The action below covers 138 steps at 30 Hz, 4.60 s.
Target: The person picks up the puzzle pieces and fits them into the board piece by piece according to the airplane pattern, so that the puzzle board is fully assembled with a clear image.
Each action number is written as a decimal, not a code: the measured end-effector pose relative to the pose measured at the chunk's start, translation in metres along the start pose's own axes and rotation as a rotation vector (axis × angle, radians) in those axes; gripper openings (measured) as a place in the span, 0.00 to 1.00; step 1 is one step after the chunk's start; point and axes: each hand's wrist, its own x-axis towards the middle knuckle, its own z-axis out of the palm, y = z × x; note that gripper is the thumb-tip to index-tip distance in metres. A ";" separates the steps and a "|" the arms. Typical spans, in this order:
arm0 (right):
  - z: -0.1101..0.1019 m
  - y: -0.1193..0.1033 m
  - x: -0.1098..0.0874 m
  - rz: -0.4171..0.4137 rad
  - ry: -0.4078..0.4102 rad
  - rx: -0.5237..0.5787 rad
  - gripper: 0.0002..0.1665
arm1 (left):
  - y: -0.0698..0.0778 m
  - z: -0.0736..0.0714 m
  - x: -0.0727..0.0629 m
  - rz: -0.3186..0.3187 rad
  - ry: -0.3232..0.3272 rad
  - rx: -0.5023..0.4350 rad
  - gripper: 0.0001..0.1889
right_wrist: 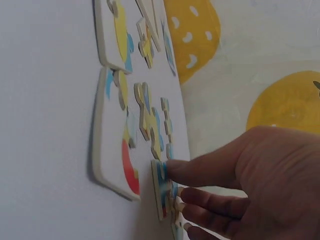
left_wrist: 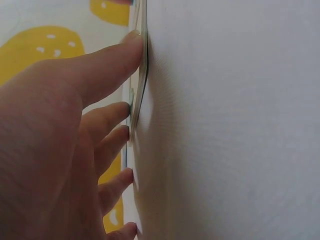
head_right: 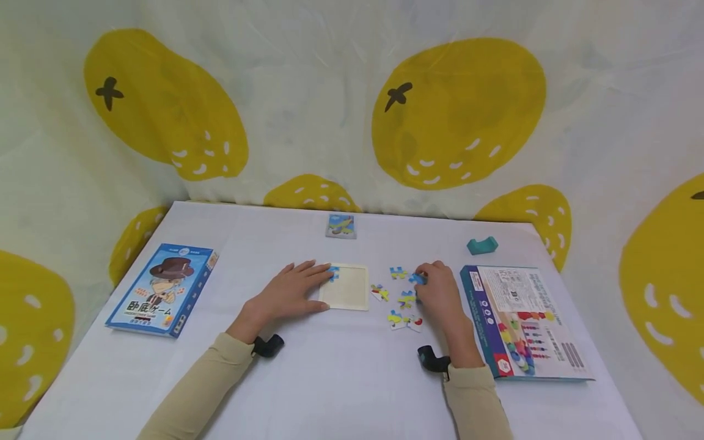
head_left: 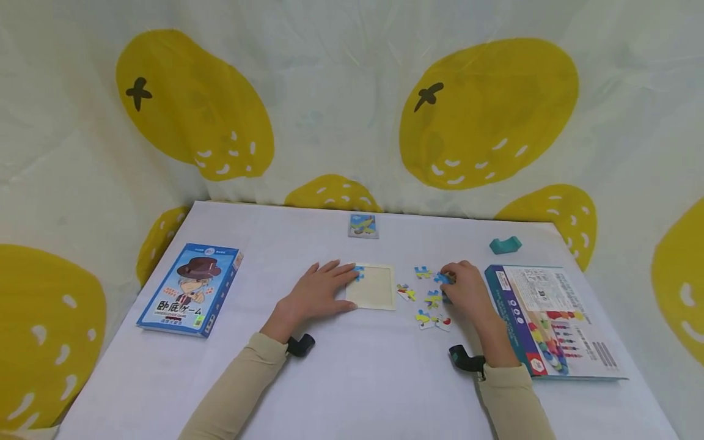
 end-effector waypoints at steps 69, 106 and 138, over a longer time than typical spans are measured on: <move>0.080 -0.118 0.029 -0.117 0.066 0.196 0.06 | -0.002 0.006 0.000 -0.001 0.015 0.001 0.40; 0.081 -0.115 0.027 -0.122 0.076 0.224 0.03 | 0.026 0.002 0.002 0.027 0.019 0.092 0.38; 0.008 -0.040 0.018 -0.060 0.001 0.237 0.14 | 0.024 0.008 0.009 -0.019 0.017 0.093 0.40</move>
